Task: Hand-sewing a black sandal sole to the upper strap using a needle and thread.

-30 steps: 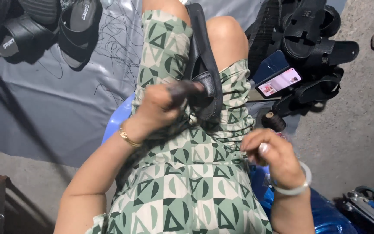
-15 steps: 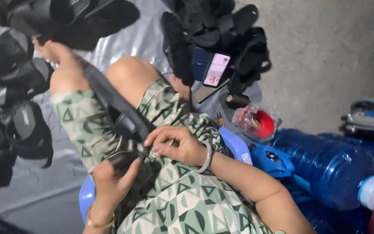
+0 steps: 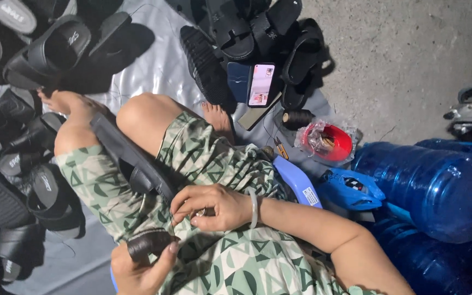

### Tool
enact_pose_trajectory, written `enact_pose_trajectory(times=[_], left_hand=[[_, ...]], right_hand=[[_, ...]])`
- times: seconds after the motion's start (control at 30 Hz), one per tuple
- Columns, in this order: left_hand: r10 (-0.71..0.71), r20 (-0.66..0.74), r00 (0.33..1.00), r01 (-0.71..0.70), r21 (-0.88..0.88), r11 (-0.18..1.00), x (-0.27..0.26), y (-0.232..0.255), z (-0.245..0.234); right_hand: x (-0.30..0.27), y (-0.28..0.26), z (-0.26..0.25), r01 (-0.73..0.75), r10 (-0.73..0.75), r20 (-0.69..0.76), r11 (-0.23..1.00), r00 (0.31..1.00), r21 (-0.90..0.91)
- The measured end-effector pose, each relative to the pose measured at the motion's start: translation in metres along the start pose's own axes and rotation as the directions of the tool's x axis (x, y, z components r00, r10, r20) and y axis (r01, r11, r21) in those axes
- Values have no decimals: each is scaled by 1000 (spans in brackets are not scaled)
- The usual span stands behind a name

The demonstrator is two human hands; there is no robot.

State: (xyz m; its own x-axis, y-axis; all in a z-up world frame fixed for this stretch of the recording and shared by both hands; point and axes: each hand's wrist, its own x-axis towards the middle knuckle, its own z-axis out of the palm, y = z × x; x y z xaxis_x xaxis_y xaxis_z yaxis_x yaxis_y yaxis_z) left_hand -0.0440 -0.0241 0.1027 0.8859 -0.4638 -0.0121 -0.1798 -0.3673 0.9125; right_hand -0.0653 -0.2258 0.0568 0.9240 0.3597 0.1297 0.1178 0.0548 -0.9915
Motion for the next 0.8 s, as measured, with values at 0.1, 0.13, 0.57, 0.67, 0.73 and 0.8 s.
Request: enact_pose_trajectory(times=[0.1, 0.13, 0.57, 0.67, 0.73, 0.8], left_hand=[[49, -16, 999, -48, 54, 997, -5, -1, 1], [-20, -48, 999, 28, 172, 985, -9, -4, -2], [-327, -29, 945, 317, 344, 884, -5, 4, -2], [-226, 3, 974, 217, 264, 940, -2, 5, -7], [-488, -139, 861, 497, 32, 867, -33, -192, -35], [-719, -206, 664, 680, -233, 695, -55, -209, -26]], right_hand=[[-1, 3, 2, 11, -9, -19, 992, 1000, 124], [0, 2, 2, 18, -12, -39, 986, 999, 163], [-13, 26, -1, 29, -50, 36, 899, 998, 437], [-16, 26, 5, 84, -71, -58, 958, 996, 273], [-16, 36, 6, 88, -72, -197, 994, 978, 70], [-14, 43, -6, 52, -98, -334, 988, 937, -144]])
